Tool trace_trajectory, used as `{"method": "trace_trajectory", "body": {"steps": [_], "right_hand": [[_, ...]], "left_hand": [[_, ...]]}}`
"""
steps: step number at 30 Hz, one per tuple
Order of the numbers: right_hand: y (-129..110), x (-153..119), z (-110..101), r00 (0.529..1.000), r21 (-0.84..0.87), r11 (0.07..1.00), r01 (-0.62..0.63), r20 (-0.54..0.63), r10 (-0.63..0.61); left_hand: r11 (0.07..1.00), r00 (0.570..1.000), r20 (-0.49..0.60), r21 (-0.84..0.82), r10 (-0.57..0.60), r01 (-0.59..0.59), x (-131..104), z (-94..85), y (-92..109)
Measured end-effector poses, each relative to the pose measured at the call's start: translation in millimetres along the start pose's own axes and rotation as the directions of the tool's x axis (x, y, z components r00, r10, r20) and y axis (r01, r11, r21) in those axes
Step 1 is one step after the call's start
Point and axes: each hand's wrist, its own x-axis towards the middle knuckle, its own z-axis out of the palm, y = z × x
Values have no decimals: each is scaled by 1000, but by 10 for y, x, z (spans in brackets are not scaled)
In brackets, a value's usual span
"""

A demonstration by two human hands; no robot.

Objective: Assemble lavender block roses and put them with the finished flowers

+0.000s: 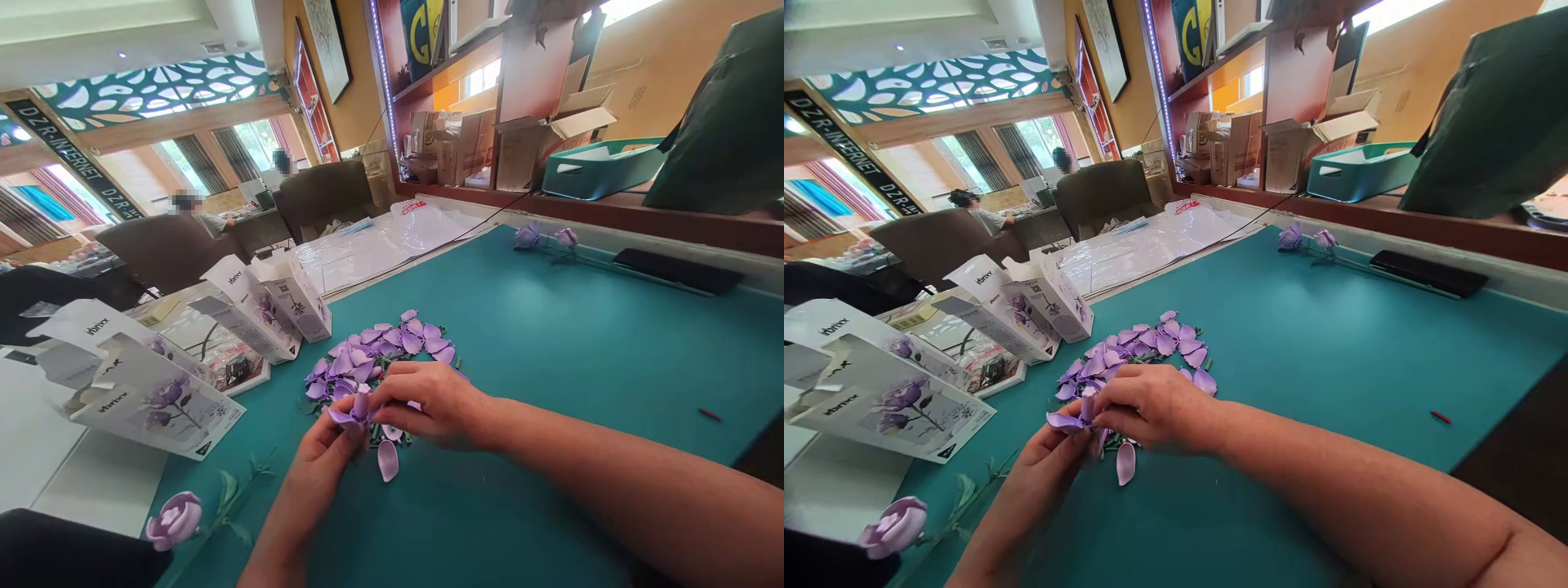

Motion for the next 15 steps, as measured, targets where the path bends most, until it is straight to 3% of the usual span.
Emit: {"method": "trace_trajectory", "body": {"steps": [3,8,15], "right_hand": [[-1,35,-97,992,134,988,-82,-88,94],[86,69,-214,923,313,907,-281,-170,345],[58,76,-154,963,294,930,-222,-81,256]], "left_hand": [[999,997,-71,-43,0,-3,-7,7,1],[993,994,-92,-106,-59,50,-31,27,80],[983,997,9,-169,-77,77,-61,108,170]]}}
